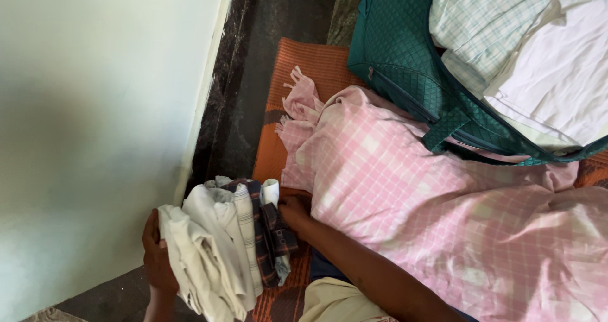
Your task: The person packs a bag by picking up folded clothes and a brown garment from the floor and placing them into a green bag.
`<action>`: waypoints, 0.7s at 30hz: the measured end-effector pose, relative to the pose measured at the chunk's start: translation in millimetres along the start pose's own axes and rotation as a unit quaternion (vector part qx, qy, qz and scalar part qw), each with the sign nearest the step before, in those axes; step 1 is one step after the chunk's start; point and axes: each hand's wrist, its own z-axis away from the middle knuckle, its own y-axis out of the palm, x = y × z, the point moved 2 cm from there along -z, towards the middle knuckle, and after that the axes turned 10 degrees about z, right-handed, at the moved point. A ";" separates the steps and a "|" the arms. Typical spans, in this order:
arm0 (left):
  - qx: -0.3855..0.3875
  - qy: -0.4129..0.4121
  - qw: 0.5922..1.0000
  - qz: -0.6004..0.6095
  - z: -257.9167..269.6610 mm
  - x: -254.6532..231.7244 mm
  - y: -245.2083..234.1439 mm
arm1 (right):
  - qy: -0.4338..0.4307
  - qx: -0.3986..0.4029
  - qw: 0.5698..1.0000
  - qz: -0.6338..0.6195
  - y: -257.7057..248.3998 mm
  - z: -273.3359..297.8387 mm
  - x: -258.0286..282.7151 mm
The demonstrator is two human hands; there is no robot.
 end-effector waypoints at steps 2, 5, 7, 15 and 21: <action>0.026 0.151 0.987 0.037 5.2 -8.7 2.1 | 0.020 0.046 0.997 -0.058 4.4 -1.3 -2.8; -0.014 0.076 0.997 -0.006 6.6 -4.0 2.5 | 0.068 0.129 0.981 -0.131 10.7 -1.1 -2.3; -0.037 -0.018 0.995 -0.087 6.7 0.8 -2.3 | 0.086 0.172 0.968 -0.162 14.4 2.9 0.2; -0.001 -0.141 0.989 -0.050 -6.7 40.6 -4.9 | 0.105 0.271 0.945 -0.150 18.5 33.5 25.4; 0.051 -0.107 0.974 0.193 -8.8 56.6 -7.3 | 0.101 0.313 0.925 -0.189 21.4 44.9 38.3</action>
